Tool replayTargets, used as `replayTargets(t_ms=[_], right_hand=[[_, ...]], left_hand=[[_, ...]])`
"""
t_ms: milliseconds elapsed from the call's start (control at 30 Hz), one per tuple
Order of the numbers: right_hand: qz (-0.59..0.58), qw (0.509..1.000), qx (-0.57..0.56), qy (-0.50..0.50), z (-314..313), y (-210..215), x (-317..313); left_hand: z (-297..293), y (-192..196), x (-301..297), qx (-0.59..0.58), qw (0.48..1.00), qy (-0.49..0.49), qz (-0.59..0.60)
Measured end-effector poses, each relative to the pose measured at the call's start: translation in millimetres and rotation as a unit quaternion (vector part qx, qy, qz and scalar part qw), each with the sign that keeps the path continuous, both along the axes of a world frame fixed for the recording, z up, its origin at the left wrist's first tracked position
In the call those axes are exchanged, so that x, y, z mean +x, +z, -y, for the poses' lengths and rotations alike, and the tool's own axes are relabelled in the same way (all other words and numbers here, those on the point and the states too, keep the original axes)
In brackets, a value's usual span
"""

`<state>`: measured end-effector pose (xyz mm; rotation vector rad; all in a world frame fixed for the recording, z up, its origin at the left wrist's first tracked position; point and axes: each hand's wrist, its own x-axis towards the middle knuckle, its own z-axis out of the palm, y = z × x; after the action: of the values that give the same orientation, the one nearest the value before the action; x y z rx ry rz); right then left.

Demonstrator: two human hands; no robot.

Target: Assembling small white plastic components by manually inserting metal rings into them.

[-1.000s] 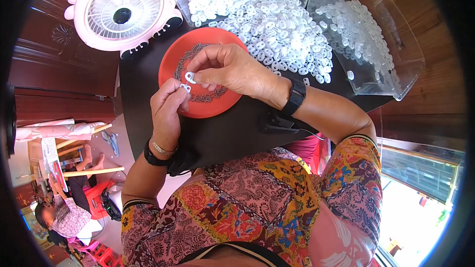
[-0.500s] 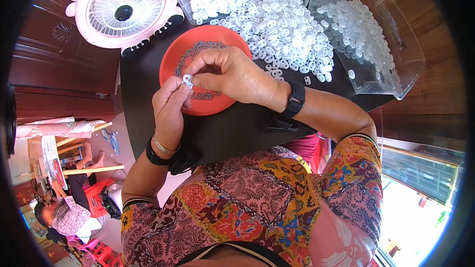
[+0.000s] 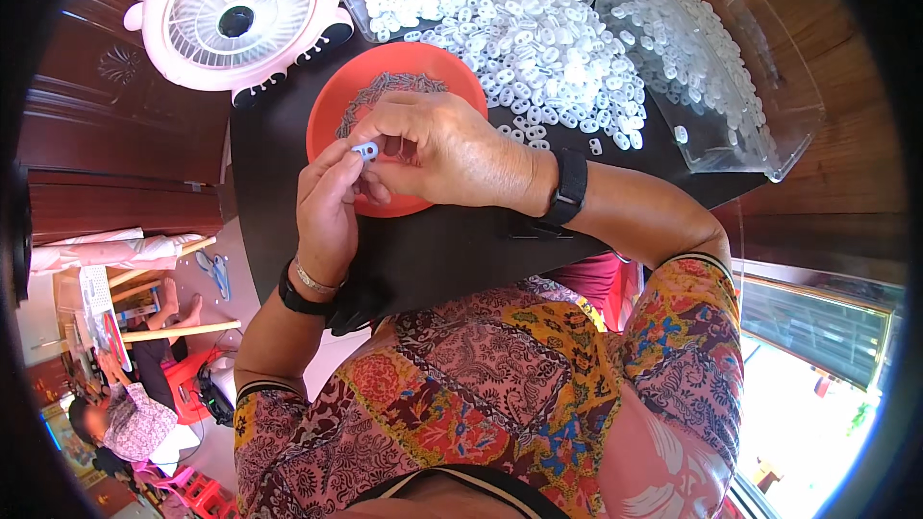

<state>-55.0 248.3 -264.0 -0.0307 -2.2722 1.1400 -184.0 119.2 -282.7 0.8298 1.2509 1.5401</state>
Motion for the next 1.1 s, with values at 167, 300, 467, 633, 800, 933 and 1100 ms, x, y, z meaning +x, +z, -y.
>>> replayTargets(t_ms=[167,300,467,633,800,933,1100], right_hand=[[-0.002,0.996,0.085,-0.031,3,3,1],[-0.019,0.987,0.156,-0.042,1,0,1],[0.001,0.991,0.13,-0.039,-1,-3,6],[0.005,0.988,0.147,-0.049,-7,5,17],[0.001,0.981,0.19,-0.022,-22,15,34],[-0.014,0.991,0.136,-0.007,-26,18,38],[-0.018,0.997,-0.058,0.045,-23,5,25]], left_hand=[[-4,2,5,-0.008,0.999,0.031,0.009],[-5,-3,4,-0.006,0.999,0.033,0.009],[-9,-5,5,0.019,0.998,0.022,-0.052],[-17,1,13,0.025,0.996,0.01,-0.084],[-26,13,32,0.03,0.993,0.016,-0.109],[-27,17,38,0.027,0.995,0.037,-0.088],[-21,5,29,0.04,0.996,0.056,-0.058]])
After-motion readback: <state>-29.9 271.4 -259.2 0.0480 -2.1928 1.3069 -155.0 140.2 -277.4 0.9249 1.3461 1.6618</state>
